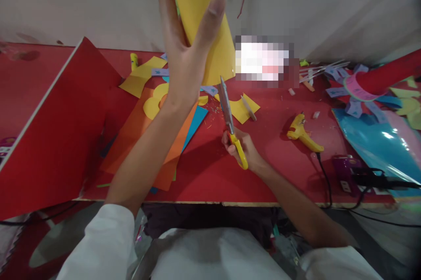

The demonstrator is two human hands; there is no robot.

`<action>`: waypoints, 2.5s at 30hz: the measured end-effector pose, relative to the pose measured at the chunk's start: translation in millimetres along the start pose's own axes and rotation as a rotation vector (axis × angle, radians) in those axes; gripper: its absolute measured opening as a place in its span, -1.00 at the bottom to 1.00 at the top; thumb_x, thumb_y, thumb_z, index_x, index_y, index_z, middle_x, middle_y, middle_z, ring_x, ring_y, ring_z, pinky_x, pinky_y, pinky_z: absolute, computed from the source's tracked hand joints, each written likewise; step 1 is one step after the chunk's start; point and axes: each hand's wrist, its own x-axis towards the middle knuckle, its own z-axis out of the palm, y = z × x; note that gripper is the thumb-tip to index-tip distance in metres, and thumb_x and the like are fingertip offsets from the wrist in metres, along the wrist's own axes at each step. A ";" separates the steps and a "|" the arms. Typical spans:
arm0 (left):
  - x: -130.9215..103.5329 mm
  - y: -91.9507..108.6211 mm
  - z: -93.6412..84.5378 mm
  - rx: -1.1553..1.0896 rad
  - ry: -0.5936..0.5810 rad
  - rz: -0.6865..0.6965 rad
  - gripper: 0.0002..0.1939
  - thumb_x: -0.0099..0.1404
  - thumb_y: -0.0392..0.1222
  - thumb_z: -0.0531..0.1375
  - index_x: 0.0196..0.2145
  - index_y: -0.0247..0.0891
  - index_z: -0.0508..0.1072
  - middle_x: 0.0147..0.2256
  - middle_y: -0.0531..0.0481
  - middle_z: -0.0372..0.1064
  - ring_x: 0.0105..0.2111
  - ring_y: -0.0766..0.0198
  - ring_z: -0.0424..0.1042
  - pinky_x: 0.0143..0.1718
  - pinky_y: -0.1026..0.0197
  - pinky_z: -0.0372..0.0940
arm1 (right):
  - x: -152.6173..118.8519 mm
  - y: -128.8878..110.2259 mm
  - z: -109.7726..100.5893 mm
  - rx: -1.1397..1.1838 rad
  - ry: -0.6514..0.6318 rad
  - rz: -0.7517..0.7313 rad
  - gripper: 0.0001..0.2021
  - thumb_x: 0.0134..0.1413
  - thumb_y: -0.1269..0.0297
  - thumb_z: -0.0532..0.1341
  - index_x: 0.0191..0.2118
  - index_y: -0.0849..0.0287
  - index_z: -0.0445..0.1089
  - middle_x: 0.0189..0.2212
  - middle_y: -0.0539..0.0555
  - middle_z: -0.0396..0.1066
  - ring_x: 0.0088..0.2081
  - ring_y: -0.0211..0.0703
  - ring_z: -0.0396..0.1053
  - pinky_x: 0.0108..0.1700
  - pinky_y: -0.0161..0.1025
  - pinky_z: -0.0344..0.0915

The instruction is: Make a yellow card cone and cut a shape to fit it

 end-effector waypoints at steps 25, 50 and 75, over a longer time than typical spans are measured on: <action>-26.5 8.7 11.8 0.130 -0.163 0.345 -0.85 0.50 -0.30 0.35 -0.14 -0.06 0.48 -0.05 0.05 0.44 0.16 0.20 0.44 0.34 0.17 0.38 | 0.0 -3.1 -4.0 -0.136 0.098 0.081 -0.23 -0.04 -0.66 0.28 -0.43 0.06 0.23 -0.57 -0.08 0.18 -0.51 -0.26 0.08 -0.47 -0.23 0.02; -26.7 -0.6 9.6 0.057 -0.163 0.293 -0.79 0.43 -0.24 0.41 -0.04 -0.06 0.54 -0.04 0.02 0.47 0.07 0.17 0.48 0.24 0.15 0.45 | -1.2 -5.4 -2.3 -0.098 0.091 0.069 -0.24 -0.02 -0.65 0.30 -0.44 0.06 0.25 -0.58 -0.07 0.19 -0.52 -0.24 0.11 -0.48 -0.19 0.04; -28.3 3.5 13.9 0.136 -0.175 0.294 -0.91 0.59 -0.24 0.23 -0.16 -0.11 0.50 -0.01 -0.01 0.44 0.13 0.22 0.45 0.31 0.20 0.36 | -2.4 -3.5 -2.2 -0.054 0.106 0.111 -0.25 -0.07 -0.62 0.37 -0.43 0.05 0.24 -0.62 -0.09 0.20 -0.59 -0.26 0.11 -0.53 -0.21 0.01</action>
